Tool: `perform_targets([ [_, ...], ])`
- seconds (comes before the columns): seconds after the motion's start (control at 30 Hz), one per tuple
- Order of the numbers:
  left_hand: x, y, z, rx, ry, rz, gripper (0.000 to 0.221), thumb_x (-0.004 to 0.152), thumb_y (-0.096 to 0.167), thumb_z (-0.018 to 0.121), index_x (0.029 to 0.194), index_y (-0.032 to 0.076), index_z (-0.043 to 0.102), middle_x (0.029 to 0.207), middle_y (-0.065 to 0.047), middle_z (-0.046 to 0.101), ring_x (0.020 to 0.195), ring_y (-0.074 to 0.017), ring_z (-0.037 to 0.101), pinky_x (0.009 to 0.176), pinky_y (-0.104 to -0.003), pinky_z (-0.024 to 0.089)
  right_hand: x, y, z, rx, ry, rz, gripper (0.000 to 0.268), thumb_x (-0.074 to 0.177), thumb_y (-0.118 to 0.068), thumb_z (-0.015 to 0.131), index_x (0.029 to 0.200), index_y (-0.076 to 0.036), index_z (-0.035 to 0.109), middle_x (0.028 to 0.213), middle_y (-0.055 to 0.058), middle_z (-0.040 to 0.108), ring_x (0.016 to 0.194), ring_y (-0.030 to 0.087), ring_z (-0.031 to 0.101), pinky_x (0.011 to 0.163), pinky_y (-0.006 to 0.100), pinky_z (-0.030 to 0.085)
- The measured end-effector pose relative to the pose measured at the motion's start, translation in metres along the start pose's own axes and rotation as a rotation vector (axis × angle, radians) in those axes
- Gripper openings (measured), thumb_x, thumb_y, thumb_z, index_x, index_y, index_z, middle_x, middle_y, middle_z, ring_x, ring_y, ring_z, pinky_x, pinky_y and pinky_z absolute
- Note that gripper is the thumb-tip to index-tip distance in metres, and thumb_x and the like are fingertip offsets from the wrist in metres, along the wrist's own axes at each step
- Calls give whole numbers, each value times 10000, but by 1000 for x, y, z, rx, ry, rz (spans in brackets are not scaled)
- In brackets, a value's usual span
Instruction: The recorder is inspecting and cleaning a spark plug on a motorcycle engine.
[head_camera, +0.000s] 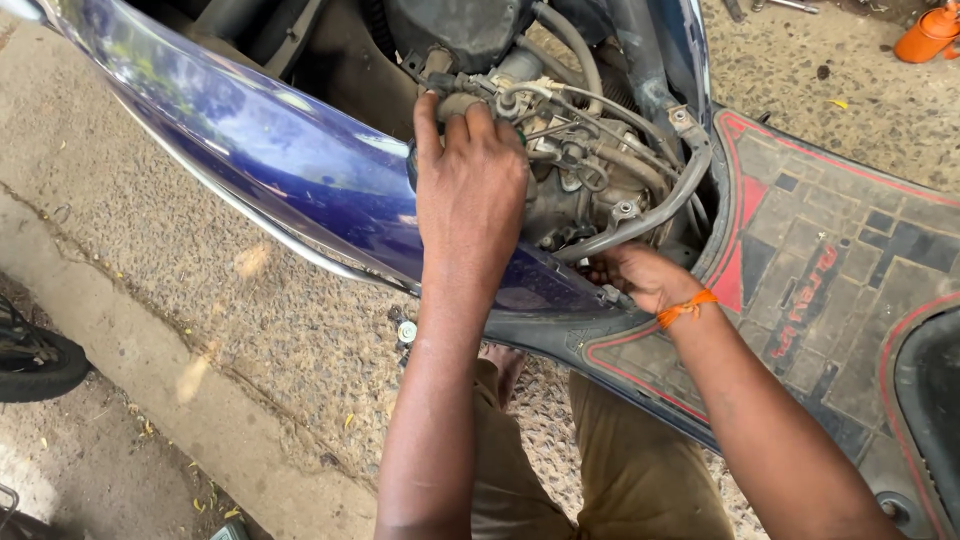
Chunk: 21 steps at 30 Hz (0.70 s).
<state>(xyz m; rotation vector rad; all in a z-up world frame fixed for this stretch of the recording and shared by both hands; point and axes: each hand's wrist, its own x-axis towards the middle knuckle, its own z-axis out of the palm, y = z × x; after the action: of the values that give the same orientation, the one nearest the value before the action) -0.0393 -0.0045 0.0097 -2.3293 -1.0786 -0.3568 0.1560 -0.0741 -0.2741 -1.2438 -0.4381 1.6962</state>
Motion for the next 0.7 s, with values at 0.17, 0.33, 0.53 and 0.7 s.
perform_targets([
  [0.17,3,0,1,2,-20,6,55,822,4,678,818,40,720,818,-91,610,832,-224,652,1189,-536,297,8,4,-6,55,56,45,160,939,-173,707,999,-25,713,893,45,698,750,140,609,703,278,520],
  [0.33,1,0,1,6,5,5,55,817,9,683,843,35,724,834,-93,613,844,-228,653,1175,-526,317,0,6,14,-142,221,-167,125,951,-155,676,959,-33,703,830,64,677,674,150,583,598,302,470],
  [0.53,0,1,0,13,10,4,68,808,13,689,862,34,725,847,-93,612,858,-228,649,1166,-515,326,-16,-3,21,-195,155,-219,143,958,-174,634,1012,-76,722,879,27,702,726,145,608,642,319,489],
  [0.7,0,1,3,14,9,6,62,799,7,695,849,30,724,845,-95,613,842,-221,648,1160,-502,336,-13,-6,13,-142,40,-99,196,963,-214,625,1056,-85,738,932,14,725,782,151,624,710,328,508],
])
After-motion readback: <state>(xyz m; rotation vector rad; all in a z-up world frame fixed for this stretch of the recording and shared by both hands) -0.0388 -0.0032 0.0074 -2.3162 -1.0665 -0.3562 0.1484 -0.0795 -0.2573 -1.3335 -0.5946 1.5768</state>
